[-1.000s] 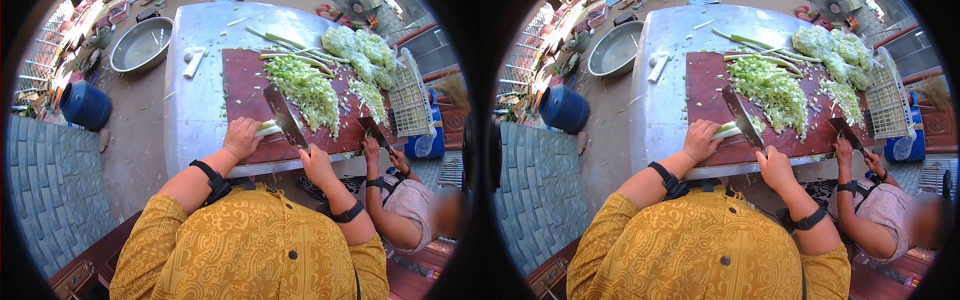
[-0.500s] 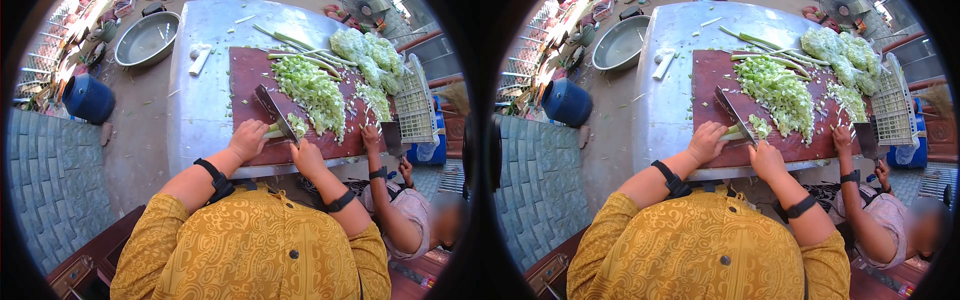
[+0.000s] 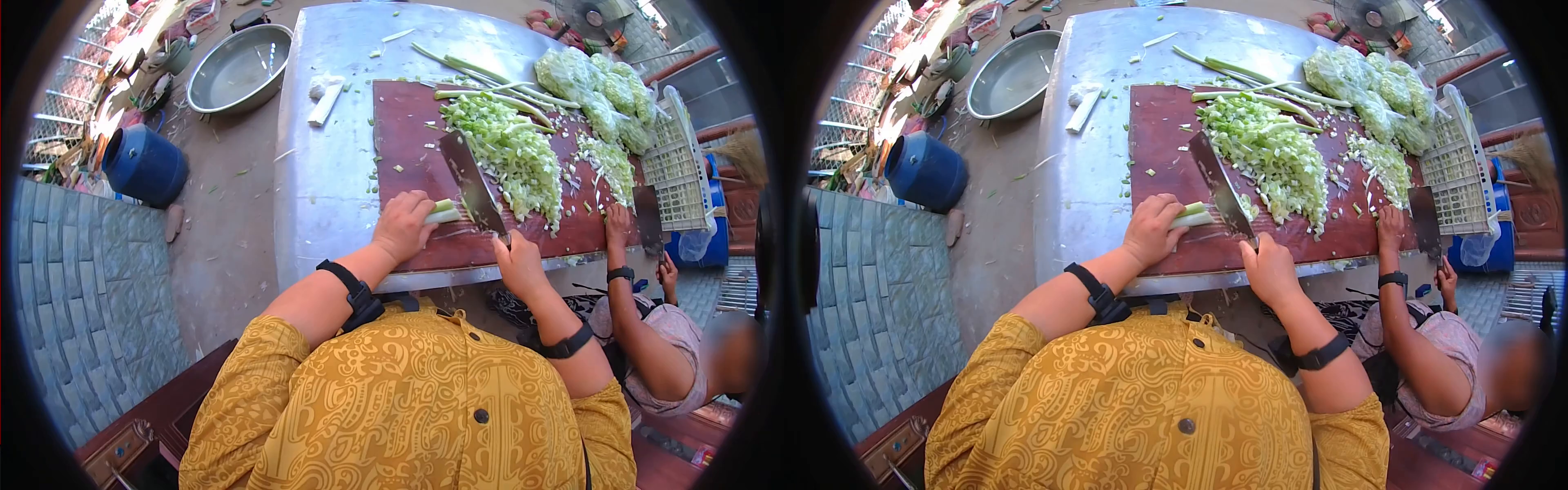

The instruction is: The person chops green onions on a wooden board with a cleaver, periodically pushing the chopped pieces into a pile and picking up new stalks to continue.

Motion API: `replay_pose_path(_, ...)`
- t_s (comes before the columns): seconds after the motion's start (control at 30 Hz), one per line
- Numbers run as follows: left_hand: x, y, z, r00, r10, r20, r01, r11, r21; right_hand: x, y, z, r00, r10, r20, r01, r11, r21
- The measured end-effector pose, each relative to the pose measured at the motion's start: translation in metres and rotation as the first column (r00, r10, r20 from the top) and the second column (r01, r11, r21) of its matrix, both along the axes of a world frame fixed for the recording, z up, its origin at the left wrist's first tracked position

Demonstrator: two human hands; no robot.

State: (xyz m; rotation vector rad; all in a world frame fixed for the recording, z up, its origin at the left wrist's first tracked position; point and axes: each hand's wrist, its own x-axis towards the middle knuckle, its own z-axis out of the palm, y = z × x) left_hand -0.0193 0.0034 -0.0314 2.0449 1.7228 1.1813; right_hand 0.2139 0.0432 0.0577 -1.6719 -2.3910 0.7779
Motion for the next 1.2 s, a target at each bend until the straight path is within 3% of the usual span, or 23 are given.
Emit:
replay_pose_path(0.2, -0.001, 0.001, -0.003, 0.999, -0.006, 0.05, 0.007, 1.0, -0.005, 0.006, -0.022, 0.027, 0.981, 0.091, 0.173, -0.082, 0.995, -0.059)
replay_pose_path(0.4, 0.001, 0.002, -0.011, 0.999, -0.006, 0.052, 0.006, 1.0, 0.016, 0.004, -0.02, 0.013, 0.963, 0.123, 0.242, -0.108, 0.991, -0.074)
replay_pose_path(0.6, 0.0, 0.001, -0.007, 0.997, -0.053, 0.046, 0.053, 0.999, 0.007, -0.035, 0.004, -0.021, 0.981, 0.07, 0.181, -0.072, 0.997, 0.007)
replay_pose_path(0.8, -0.002, -0.004, -0.007, 0.997, -0.03, 0.073, 0.028, 0.999, 0.033, -0.021, 0.002, -0.043, 0.989, -0.05, -0.141, 0.058, 0.997, 0.055)
replay_pose_path(1.2, -0.001, -0.001, -0.008, 0.996, 0.016, 0.091, -0.014, 1.0, -0.024, 0.0, -0.023, 0.032, 0.985, 0.102, 0.14, -0.094, 0.994, -0.065)
